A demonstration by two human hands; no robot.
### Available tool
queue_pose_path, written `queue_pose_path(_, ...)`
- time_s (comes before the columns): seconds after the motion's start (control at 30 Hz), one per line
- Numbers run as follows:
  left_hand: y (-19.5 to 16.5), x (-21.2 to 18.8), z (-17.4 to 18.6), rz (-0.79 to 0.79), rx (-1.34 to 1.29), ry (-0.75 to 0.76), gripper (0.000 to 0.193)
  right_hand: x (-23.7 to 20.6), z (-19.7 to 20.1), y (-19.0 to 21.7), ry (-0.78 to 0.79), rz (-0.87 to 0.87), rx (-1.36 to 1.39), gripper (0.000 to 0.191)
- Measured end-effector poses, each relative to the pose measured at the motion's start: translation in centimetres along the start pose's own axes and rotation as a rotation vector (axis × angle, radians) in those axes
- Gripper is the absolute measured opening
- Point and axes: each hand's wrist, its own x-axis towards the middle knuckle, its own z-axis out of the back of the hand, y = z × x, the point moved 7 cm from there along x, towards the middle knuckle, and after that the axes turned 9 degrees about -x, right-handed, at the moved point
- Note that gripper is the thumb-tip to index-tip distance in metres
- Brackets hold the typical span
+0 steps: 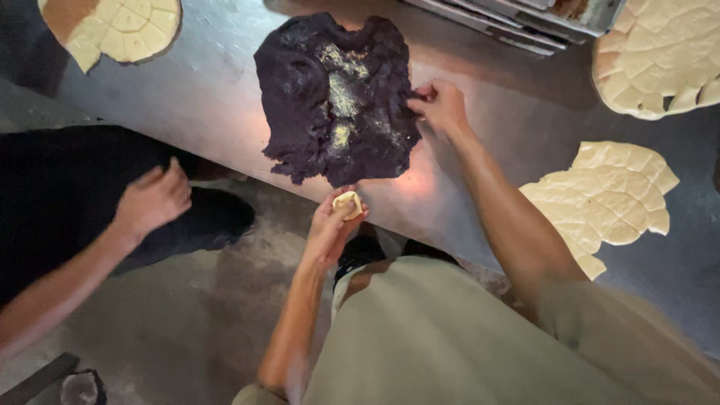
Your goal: The person pinches small pieces of dough from a large dark dough mass on a stainless steel table and rolls each piece between the palms into a ball, placing the finished dough balls onto a tray. Flattened dough rounds rest on the table around the work area while another worker portions dough nearby.
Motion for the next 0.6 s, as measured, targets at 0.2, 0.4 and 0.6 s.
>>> queue_pose_path(0.2, -1.3, 1.4, -1.1, -0.04, 0.228, 0.015, 0.035, -1.2, 0.1, -1.3, -0.024, 0.106, 0.49, 0.067)
queue_pose_path(0.4, -1.9, 3.4, -2.0, 0.037, 0.015, 0.094, 0.032, -2.6, 0.4, 0.0, -0.085, 0.152, -0.237, 0.034)
queue_pose_path(0.6, -3.2, 4.7, -0.4, -0.081, 0.062, -0.005, 0.053, -8.5, -5.2, 7.6, -0.426, 0.796, -1.088, 0.058)
